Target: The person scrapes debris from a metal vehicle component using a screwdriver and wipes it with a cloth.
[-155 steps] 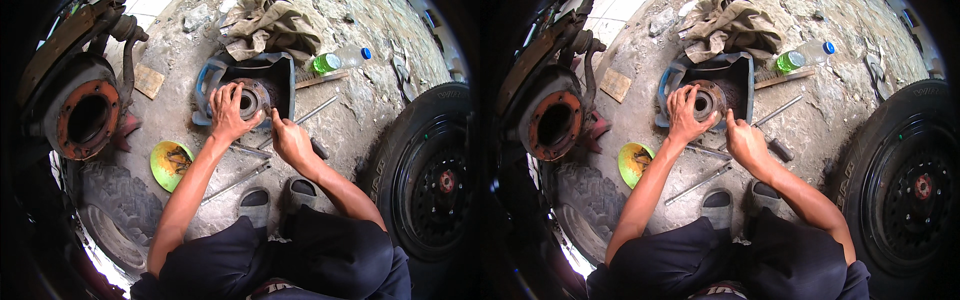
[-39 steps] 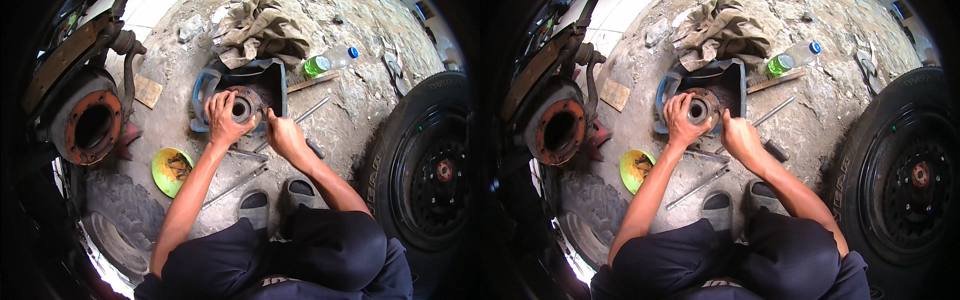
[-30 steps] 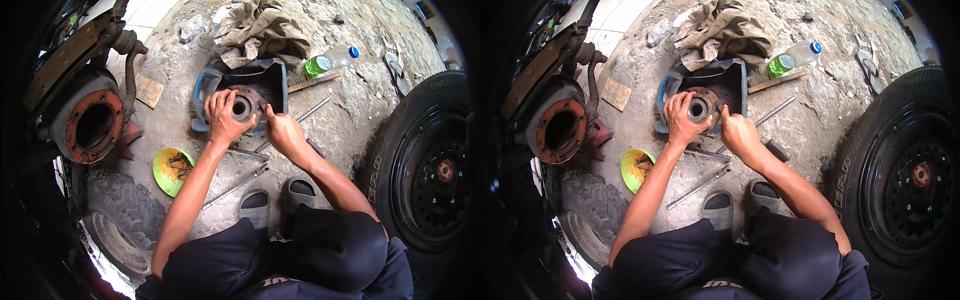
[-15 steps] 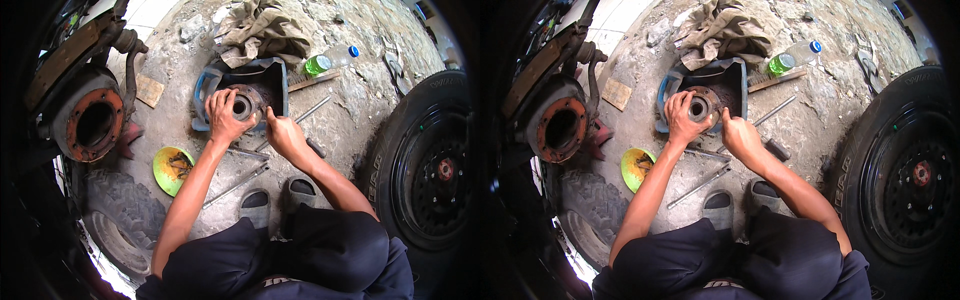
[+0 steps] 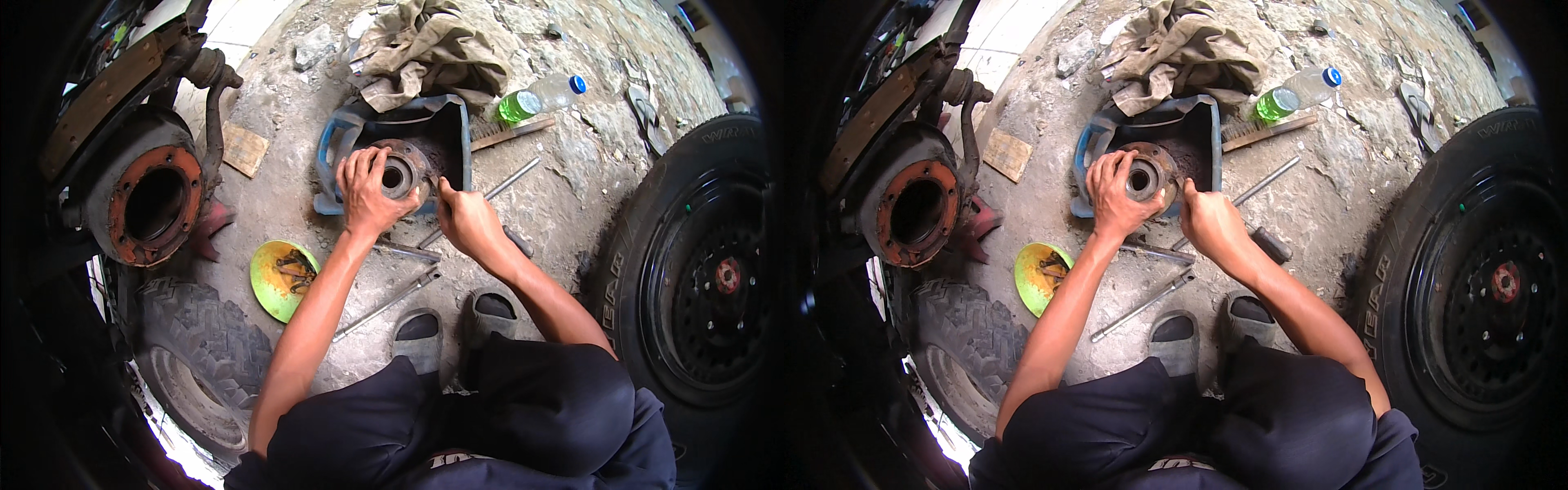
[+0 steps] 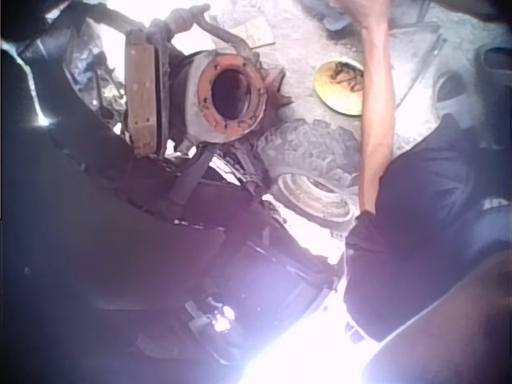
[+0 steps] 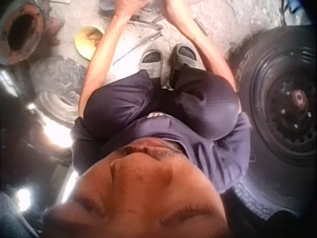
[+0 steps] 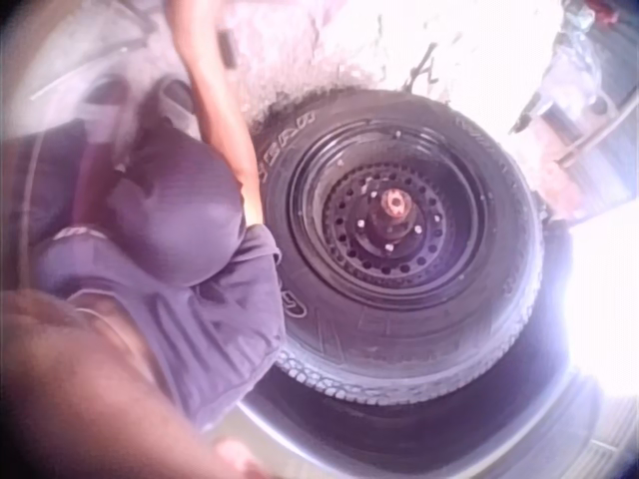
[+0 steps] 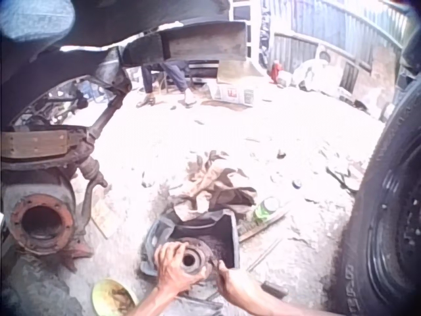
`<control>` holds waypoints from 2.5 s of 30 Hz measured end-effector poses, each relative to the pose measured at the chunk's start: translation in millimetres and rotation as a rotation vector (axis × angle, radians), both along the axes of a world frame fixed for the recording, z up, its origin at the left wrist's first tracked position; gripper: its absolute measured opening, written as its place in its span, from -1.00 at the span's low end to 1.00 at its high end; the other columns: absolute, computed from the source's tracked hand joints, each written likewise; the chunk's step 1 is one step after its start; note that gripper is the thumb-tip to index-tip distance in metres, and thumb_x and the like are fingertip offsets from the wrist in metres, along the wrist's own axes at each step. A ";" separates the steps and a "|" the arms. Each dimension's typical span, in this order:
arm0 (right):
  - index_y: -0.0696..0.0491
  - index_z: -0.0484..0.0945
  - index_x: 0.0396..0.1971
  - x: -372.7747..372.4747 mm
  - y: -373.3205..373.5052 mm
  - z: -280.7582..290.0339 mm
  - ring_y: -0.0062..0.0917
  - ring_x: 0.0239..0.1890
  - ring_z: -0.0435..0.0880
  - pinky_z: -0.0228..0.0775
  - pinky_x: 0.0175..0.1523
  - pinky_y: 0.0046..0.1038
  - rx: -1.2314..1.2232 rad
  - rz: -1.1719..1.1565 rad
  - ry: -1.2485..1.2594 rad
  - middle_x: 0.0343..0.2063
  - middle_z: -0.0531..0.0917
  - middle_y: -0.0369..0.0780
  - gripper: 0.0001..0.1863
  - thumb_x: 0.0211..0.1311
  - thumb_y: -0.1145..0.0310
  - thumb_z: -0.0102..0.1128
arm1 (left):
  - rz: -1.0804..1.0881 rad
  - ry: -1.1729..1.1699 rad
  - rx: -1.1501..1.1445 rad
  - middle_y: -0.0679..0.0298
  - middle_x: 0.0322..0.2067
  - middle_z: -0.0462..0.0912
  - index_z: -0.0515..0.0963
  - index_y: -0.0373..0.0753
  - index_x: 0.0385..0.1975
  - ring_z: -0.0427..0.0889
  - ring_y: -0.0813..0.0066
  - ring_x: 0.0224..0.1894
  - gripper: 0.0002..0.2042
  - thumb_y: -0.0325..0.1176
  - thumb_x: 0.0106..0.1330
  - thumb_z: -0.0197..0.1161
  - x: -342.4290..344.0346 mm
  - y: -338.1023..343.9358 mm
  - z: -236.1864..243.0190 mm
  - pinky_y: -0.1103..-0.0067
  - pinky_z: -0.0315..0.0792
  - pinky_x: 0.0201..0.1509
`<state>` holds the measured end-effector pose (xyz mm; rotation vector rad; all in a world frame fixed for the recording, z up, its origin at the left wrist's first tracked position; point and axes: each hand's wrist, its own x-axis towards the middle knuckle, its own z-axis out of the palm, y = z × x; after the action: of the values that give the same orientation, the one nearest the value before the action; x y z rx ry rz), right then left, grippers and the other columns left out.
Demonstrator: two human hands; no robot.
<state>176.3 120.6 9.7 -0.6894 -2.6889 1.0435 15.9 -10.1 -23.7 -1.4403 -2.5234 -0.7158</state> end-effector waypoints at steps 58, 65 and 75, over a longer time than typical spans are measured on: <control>0.36 0.48 0.21 0.1 -3.0 -1.8 0.02 -0.45 0.74 0.59 -0.34 -0.03 0.154 0.071 -0.093 -0.49 0.68 0.11 -0.46 0.22 0.49 0.10 | -0.032 0.005 0.011 0.05 0.19 0.49 0.52 -0.25 0.21 0.36 0.05 0.34 -0.19 0.09 -0.05 0.50 -6.3 2.3 -1.2 0.08 0.03 0.51; 0.38 0.46 0.22 -4.4 -1.9 -2.4 0.00 -0.44 0.74 0.59 -0.33 -0.03 0.183 0.081 -0.095 -0.47 0.69 0.11 -0.45 0.21 0.51 0.09 | -0.005 -0.007 -0.018 0.04 0.19 0.49 0.51 -0.29 0.22 0.37 0.06 0.34 -0.18 0.11 -0.03 0.50 -5.5 3.5 1.6 0.08 0.05 0.50; 0.36 0.47 0.23 -2.3 -3.4 -1.0 -0.01 -0.47 0.74 0.60 -0.34 -0.04 0.197 0.074 -0.116 -0.49 0.69 0.08 -0.45 0.21 0.52 0.07 | 0.017 0.017 0.009 0.04 0.18 0.50 0.53 -0.29 0.20 0.37 0.05 0.32 -0.20 0.10 -0.04 0.50 -3.4 5.7 -0.8 0.08 0.08 0.49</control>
<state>174.0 117.2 8.6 -0.6364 -2.8865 0.7605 12.5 -4.4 -24.6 -1.4146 -2.5129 -0.7084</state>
